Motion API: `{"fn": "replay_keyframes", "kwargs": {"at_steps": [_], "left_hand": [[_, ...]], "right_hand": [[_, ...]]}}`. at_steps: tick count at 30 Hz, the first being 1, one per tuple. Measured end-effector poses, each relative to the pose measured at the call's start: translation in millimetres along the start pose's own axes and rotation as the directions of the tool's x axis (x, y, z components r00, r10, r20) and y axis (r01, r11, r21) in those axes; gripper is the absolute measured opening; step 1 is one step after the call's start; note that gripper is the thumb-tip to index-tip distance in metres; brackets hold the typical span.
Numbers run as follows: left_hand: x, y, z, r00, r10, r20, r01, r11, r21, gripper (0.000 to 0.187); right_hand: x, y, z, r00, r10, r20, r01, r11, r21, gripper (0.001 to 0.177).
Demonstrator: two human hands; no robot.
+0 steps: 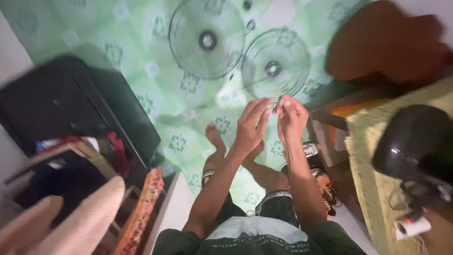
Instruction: The person uses a screwdriver to remove and reattach screws on the housing of an electric fan motor. They repeatedly open and close the motor casing, handling the motor and screwdriver throughout the clip.
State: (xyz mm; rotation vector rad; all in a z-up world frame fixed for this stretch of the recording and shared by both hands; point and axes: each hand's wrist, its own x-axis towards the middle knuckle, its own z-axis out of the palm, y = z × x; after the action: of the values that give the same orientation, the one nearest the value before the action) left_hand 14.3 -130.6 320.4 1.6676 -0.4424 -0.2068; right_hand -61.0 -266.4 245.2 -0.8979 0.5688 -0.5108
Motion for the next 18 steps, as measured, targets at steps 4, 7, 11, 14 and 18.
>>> {"fn": "replay_keyframes", "kwargs": {"at_steps": [4,7,11,14,18], "left_hand": [[24.3,97.7,11.7,0.990,0.090,0.110,-0.083,0.994,-0.070,0.022],[34.4,159.6,20.0,0.974,0.109,0.196,-0.090,0.991,-0.101,0.021],[37.7,222.4,28.7,0.932,0.145,0.334,-0.110,0.987,-0.121,0.017],[36.5,255.0,42.7,0.882,0.185,0.432,-0.042,0.947,-0.319,0.013],[18.6,280.7,75.1,0.719,0.113,0.685,0.286,0.851,-0.441,0.010]], "right_hand": [[-27.4,-87.5,28.1,0.998,-0.050,-0.034,0.053,0.995,0.085,0.018],[-48.0,-147.3,42.7,0.996,-0.088,-0.029,0.091,0.986,0.140,0.014],[-76.8,-216.1,50.7,0.984,-0.171,-0.044,0.175,0.981,0.088,0.014],[-99.8,-261.0,54.5,0.974,-0.209,-0.089,0.213,0.976,0.040,0.017],[-143.0,-307.4,43.1,0.944,-0.291,-0.155,0.284,0.957,-0.065,0.020]]}}
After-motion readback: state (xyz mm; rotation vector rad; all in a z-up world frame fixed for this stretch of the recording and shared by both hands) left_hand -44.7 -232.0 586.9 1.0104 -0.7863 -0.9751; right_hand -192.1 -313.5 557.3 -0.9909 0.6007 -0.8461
